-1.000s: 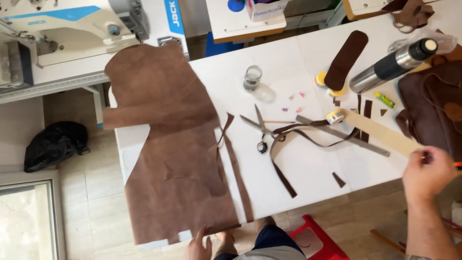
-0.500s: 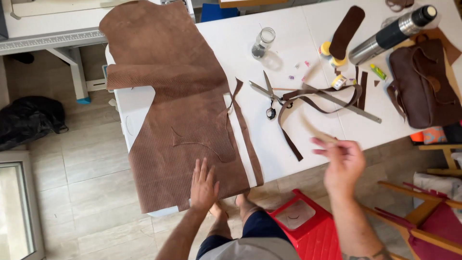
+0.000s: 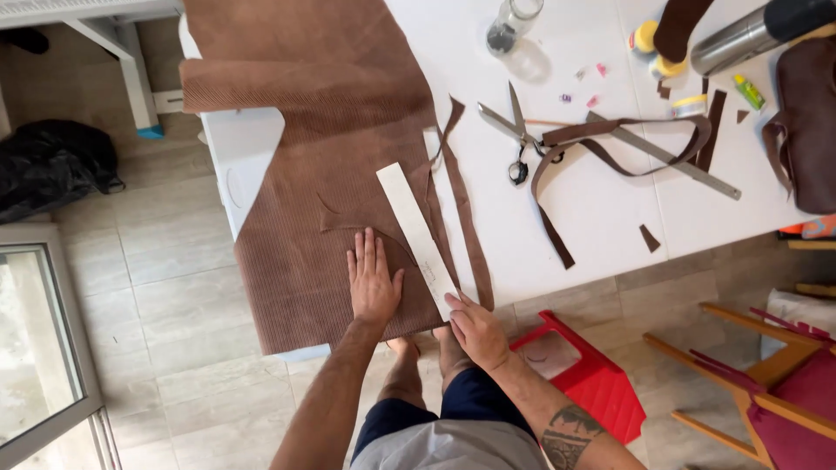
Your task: Cutting specific shapes out of a leather hide using scissors and a template.
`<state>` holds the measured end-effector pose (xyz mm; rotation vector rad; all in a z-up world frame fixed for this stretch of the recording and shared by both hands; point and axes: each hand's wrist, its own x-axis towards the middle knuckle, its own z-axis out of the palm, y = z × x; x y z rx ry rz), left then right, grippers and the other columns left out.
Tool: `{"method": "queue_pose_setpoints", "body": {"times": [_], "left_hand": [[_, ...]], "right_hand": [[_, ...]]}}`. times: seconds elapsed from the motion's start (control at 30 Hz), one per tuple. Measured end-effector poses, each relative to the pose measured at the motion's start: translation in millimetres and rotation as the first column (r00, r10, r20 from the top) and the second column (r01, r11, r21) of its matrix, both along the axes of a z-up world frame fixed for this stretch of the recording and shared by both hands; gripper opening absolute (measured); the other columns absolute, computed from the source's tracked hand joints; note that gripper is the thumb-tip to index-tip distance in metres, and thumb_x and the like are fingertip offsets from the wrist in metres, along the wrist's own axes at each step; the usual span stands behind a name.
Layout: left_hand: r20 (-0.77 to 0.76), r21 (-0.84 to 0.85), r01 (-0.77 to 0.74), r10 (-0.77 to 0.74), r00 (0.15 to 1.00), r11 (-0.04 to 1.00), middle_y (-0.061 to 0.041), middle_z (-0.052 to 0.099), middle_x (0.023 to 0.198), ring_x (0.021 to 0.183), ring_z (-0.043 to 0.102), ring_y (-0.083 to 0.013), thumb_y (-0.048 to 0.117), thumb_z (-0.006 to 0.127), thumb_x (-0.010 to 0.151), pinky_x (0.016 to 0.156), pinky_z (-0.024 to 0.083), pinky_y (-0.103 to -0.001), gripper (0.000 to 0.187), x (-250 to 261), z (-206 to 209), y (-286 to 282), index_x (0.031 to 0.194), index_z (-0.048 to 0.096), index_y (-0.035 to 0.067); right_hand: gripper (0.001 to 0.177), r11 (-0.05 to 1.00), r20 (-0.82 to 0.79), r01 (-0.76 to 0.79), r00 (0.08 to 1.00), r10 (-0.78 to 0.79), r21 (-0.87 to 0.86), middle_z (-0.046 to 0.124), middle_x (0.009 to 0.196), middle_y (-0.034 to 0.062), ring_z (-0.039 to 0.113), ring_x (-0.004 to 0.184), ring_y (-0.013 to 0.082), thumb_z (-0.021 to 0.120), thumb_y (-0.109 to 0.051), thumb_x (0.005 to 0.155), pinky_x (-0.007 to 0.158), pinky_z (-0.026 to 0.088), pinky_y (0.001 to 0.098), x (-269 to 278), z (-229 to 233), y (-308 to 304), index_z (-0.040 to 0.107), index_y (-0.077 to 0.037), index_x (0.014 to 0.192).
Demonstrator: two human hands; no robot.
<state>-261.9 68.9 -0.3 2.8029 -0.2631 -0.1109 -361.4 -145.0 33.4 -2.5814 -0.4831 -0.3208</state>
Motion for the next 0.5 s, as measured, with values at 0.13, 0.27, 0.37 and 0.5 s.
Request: {"method": "queue_pose_setpoints", "body": {"times": [0.13,0.27,0.37,0.5], "left_hand": [[0.071,-0.073,0.027,-0.022,0.997,0.997,-0.019,0.018,0.172,0.159,0.014,-0.0360,0.039,0.063,0.096,0.127,0.014,-0.053,0.076,5,-10,-13,0.154,0.039,-0.003],[0.107,-0.104,0.037,-0.025,0.994,0.994,-0.019,0.021,0.171,0.159,0.016,-0.0354,0.045,0.059,0.097,0.127,0.013,-0.054,0.077,17,-19,-22,0.155,0.039,-0.002],[0.142,-0.090,0.035,-0.022,0.990,0.995,-0.018,0.023,0.171,0.159,0.018,-0.0339,0.042,0.057,0.100,0.127,0.014,-0.053,0.071,17,-28,-23,0.153,0.042,-0.002],[0.173,-0.075,0.060,-0.046,0.984,0.995,-0.018,0.023,0.171,0.159,0.018,-0.0343,0.046,0.053,0.101,0.127,0.014,-0.053,0.071,22,-26,-22,0.153,0.042,-0.001]], "right_hand": [[0.020,0.998,0.035,-0.042,0.998,0.043,-0.045,0.074,0.121,0.0046,0.071,0.113,0.0283,0.056,-0.023,0.103,0.086,0.060,0.0367,-9,10,-8,0.063,-0.010,0.090],[0.020,0.996,0.038,-0.080,0.996,0.081,-0.027,0.074,0.122,0.0044,0.071,0.110,0.0311,0.056,-0.022,0.103,0.086,0.060,0.0363,-24,-1,-9,0.062,-0.009,0.089],[0.014,0.992,0.021,-0.119,0.993,0.120,-0.041,0.074,0.123,0.0047,0.071,0.109,0.0312,0.061,-0.020,0.100,0.087,0.059,0.0381,-35,-9,-15,0.063,-0.010,0.089],[0.014,0.989,0.036,-0.143,0.989,0.144,-0.036,0.073,0.116,0.0060,0.070,0.109,0.0314,0.061,-0.019,0.100,0.084,0.056,0.0391,-31,-2,-18,0.062,-0.011,0.090]]}}
